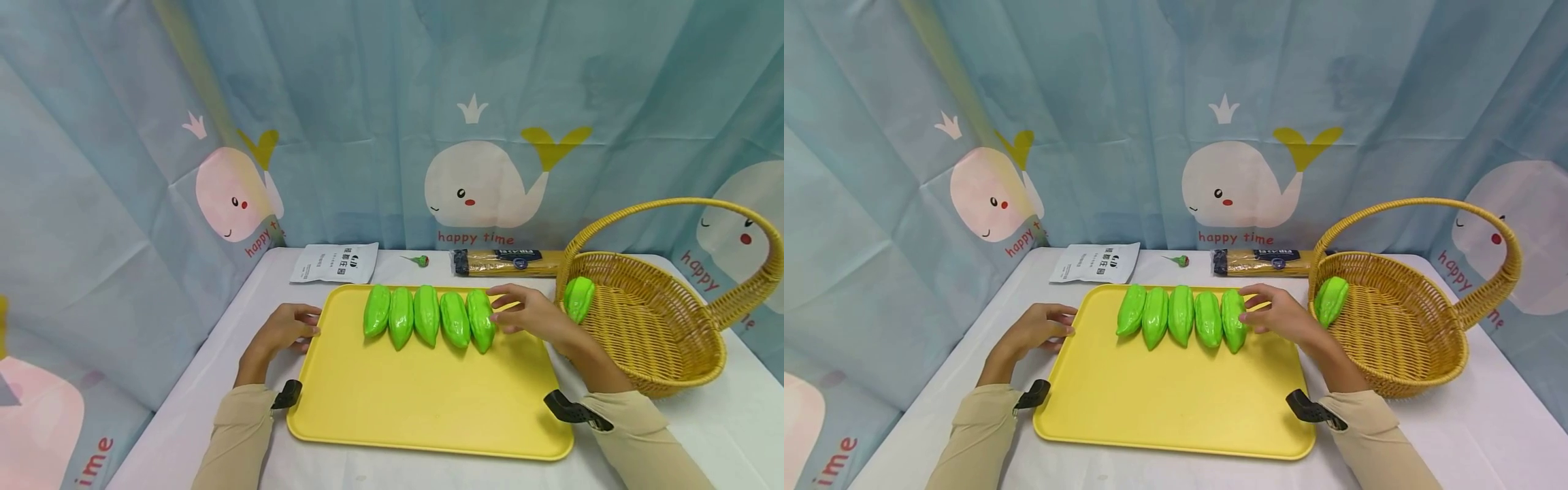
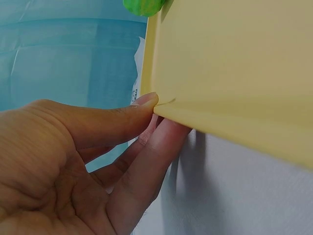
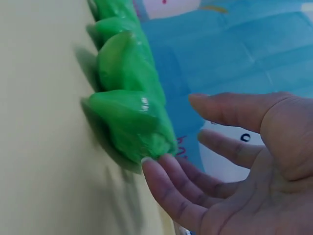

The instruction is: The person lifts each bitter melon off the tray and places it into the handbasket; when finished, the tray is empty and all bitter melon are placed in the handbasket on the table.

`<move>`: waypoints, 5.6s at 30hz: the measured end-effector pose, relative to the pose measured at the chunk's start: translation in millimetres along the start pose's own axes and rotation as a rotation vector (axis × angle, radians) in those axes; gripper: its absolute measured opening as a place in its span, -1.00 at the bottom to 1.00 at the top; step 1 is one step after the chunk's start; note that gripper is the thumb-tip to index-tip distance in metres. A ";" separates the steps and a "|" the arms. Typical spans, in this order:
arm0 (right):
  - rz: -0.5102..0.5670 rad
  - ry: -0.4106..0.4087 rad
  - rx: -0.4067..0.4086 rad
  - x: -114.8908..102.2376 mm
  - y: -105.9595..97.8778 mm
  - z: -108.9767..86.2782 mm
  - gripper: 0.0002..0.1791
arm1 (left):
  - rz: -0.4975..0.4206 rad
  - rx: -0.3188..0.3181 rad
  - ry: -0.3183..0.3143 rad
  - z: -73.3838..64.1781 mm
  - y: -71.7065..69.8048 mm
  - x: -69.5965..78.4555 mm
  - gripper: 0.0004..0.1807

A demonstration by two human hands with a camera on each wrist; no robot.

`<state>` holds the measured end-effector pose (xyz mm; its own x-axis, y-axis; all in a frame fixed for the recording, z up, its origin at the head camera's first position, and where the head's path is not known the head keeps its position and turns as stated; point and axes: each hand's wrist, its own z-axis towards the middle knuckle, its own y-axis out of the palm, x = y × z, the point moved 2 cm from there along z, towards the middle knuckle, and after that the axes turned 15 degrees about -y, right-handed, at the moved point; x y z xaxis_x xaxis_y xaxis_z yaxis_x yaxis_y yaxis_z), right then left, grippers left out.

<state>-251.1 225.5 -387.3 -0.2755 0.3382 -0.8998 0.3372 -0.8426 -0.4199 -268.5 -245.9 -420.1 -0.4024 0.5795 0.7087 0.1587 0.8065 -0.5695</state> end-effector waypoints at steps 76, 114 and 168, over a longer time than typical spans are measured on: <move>-0.176 -0.020 0.096 -46.9 -47.9 -81.9 -0.14 | 0.029 0.001 0.006 -2.5 -1.8 1.6 -0.48; -0.086 0.197 0.065 25.5 -187.1 -70.0 0.02 | -0.006 0.007 -0.020 -1.9 0.8 0.4 -0.49; -0.199 0.130 0.035 24.3 -189.9 -78.2 -0.13 | -0.018 -0.007 -0.052 1.9 0.9 -2.6 -0.50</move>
<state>-251.5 426.5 -338.6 -0.2142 0.5487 -0.8081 0.2555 -0.7670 -0.5886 -269.0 -246.8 -423.2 -0.4519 0.5582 0.6958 0.1570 0.8176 -0.5540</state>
